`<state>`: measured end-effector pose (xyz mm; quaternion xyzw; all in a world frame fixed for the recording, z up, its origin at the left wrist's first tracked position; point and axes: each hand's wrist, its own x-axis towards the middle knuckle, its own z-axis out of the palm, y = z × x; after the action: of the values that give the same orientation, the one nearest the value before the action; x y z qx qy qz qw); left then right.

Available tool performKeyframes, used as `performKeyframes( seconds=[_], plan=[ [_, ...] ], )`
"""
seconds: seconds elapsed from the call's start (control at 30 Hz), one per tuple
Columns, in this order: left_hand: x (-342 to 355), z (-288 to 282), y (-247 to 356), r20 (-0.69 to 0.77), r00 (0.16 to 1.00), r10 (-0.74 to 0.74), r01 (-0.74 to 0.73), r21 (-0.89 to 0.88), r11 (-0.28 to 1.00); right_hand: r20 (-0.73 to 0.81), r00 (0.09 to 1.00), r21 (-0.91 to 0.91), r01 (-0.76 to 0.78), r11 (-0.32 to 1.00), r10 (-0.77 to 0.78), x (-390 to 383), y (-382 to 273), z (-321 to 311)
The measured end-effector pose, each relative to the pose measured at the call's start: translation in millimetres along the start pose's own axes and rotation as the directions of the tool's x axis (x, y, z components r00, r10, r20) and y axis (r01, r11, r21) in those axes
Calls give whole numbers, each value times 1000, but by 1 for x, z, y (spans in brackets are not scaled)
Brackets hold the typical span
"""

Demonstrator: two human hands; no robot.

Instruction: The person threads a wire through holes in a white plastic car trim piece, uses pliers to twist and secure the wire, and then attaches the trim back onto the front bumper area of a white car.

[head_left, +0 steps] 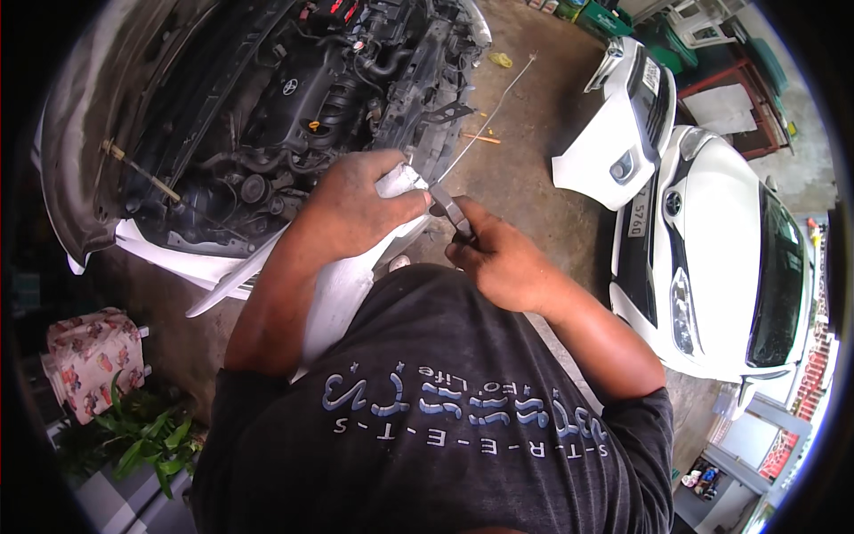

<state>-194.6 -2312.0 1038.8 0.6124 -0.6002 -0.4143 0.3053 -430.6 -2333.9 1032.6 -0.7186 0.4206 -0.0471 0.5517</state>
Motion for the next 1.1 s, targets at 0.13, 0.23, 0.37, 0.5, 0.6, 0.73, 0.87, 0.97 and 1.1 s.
performKeyframes(
  seconds=[0.13,0.23,0.37,0.5,0.6,0.73,0.87,0.97,1.1],
  plan=[
    [3,-1,-3,-17,1000,-11,12,23,1000,-10,997,46,-71,996,71,-1,-13,-3],
    [4,-2,-6,-35,999,-37,40,90,995,-30,999,0,-34,999,34,3,-6,-4],
    [1,-3,-4,-44,998,-44,49,106,993,-20,999,-70,-40,997,39,7,-14,-7],
    [2,-6,-10,-82,996,-39,44,58,997,-33,999,54,-32,998,34,8,-8,6],
    [3,-10,-12,-85,996,-15,21,72,997,-35,999,67,-9,998,12,15,-7,10],
    [4,-13,-15,-66,998,7,-2,64,998,-51,998,23,34,999,-33,21,-5,7],
    [5,-15,-15,-54,998,-29,30,7,1000,-8,1000,-29,-24,999,24,22,-16,1],
    [6,-14,-13,-69,997,-32,37,71,997,-24,1000,-15,-17,1000,17,22,-15,3],
    [10,-13,-17,-71,995,-67,73,84,994,-28,999,-43,-38,998,36,18,-18,1]
  ],
)
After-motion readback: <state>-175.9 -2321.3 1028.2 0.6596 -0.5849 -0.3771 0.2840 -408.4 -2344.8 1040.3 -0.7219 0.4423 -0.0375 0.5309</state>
